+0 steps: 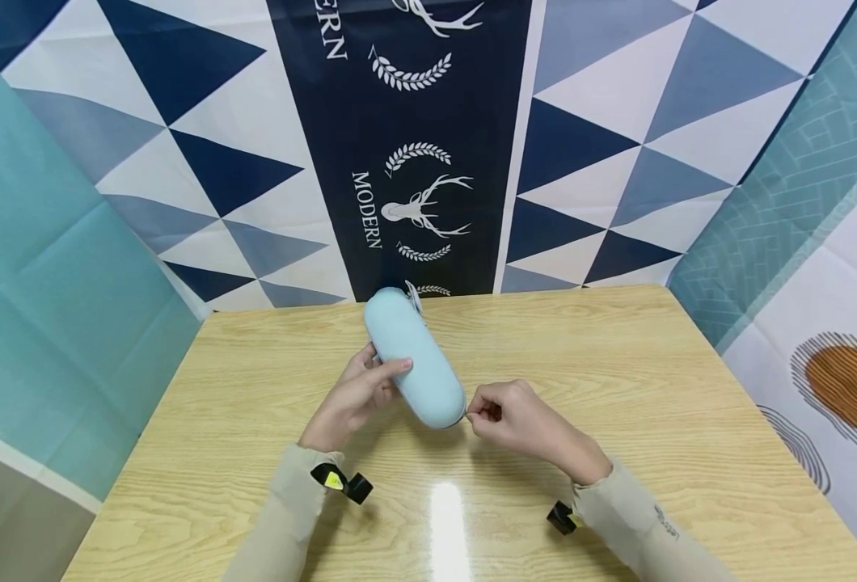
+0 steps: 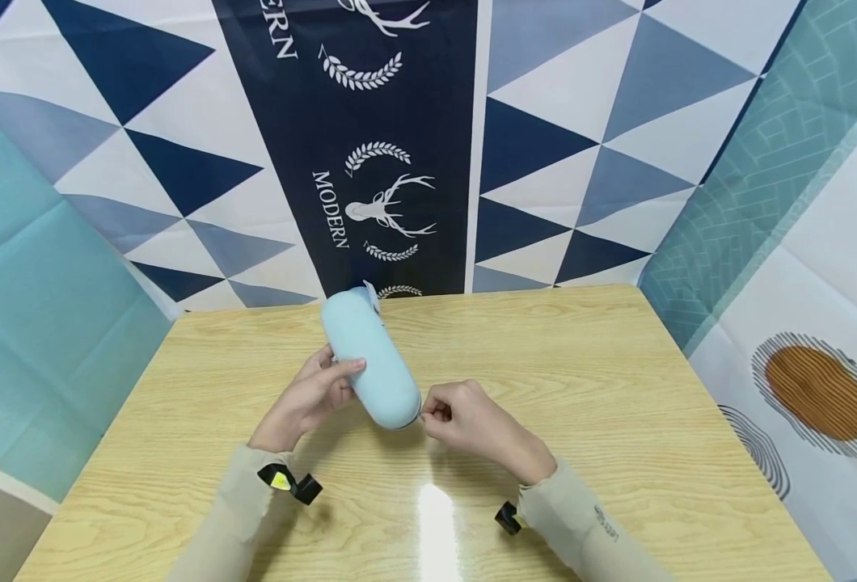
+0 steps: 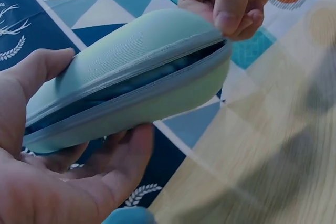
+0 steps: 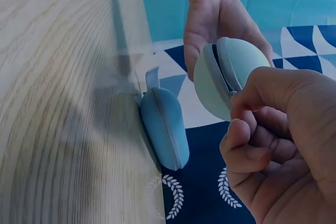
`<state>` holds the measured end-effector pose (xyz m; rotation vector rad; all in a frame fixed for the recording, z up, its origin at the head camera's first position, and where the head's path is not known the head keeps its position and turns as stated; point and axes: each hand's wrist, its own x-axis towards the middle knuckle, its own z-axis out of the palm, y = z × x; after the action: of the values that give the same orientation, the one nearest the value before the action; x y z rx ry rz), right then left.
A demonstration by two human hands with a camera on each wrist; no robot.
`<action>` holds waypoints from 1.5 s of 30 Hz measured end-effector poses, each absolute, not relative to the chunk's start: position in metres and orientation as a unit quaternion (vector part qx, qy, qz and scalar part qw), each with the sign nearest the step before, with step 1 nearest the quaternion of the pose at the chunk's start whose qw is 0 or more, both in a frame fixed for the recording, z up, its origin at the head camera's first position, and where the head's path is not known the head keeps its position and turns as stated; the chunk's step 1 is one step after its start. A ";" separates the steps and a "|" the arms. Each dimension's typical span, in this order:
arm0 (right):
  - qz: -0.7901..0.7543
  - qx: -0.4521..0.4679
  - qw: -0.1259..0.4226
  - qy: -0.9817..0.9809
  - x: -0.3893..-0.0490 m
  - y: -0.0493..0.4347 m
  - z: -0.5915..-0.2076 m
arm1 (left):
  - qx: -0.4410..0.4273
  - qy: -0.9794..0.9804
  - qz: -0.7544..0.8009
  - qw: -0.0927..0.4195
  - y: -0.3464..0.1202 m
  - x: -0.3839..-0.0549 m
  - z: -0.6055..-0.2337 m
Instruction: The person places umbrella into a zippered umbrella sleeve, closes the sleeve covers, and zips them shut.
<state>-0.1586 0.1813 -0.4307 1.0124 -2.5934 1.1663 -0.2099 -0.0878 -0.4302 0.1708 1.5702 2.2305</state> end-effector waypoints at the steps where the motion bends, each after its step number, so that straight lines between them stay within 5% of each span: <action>1: 0.384 0.333 0.062 -0.859 -0.159 0.182 -0.431 | 0.066 0.566 0.795 0.206 -0.089 -0.210 -0.430; 12: 0.365 0.367 0.045 -0.855 -0.161 0.189 -0.428 | 0.094 0.569 0.793 0.199 -0.093 -0.208 -0.427; 23: 0.348 0.430 0.130 -0.823 -0.165 0.181 -0.432 | 0.066 0.556 0.812 0.164 -0.086 -0.206 -0.424; 32: 0.339 0.445 0.125 -0.819 -0.163 0.177 -0.433 | 0.065 0.544 0.822 0.155 -0.082 -0.204 -0.429; 45: 0.361 0.444 0.115 -0.812 -0.161 0.179 -0.429 | 0.067 0.533 0.819 0.202 -0.089 -0.206 -0.431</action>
<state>-0.1611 0.1793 -0.4291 1.3008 -2.3795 1.0580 -0.2057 -0.0886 -0.4310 0.1872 1.4885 2.2859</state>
